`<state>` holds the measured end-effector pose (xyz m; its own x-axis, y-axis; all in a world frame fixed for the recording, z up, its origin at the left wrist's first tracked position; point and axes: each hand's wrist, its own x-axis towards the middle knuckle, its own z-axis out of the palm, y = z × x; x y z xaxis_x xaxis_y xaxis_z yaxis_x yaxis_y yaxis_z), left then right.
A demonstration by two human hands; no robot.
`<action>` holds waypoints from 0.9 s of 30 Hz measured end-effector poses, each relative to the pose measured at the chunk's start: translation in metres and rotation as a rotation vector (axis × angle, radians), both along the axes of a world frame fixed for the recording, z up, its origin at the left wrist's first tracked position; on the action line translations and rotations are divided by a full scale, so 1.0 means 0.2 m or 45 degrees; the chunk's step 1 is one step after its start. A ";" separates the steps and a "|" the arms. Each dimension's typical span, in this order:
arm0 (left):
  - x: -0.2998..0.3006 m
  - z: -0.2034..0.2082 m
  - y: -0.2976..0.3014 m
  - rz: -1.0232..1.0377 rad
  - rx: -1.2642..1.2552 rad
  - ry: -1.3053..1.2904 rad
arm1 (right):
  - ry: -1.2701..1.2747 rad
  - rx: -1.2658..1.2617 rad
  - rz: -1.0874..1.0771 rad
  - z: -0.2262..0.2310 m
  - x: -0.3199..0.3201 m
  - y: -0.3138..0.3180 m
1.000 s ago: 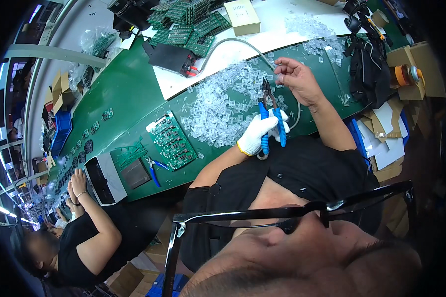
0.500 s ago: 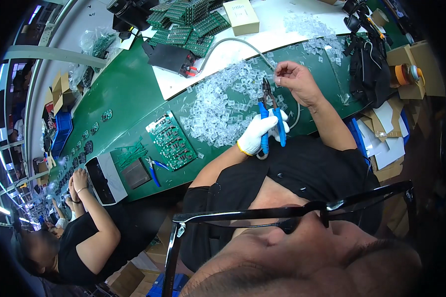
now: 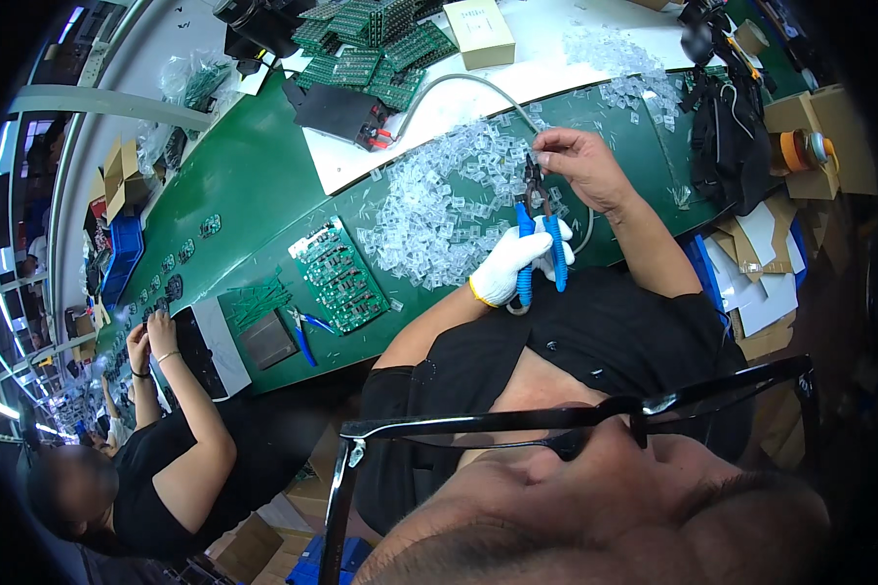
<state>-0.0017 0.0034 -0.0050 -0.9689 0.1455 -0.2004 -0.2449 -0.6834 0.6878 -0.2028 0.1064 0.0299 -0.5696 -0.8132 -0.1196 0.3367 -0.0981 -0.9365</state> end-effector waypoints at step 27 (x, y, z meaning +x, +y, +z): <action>0.02 0.03 0.00 0.376 0.166 -0.031 | 0.775 0.452 -0.274 0.01 -0.13 0.11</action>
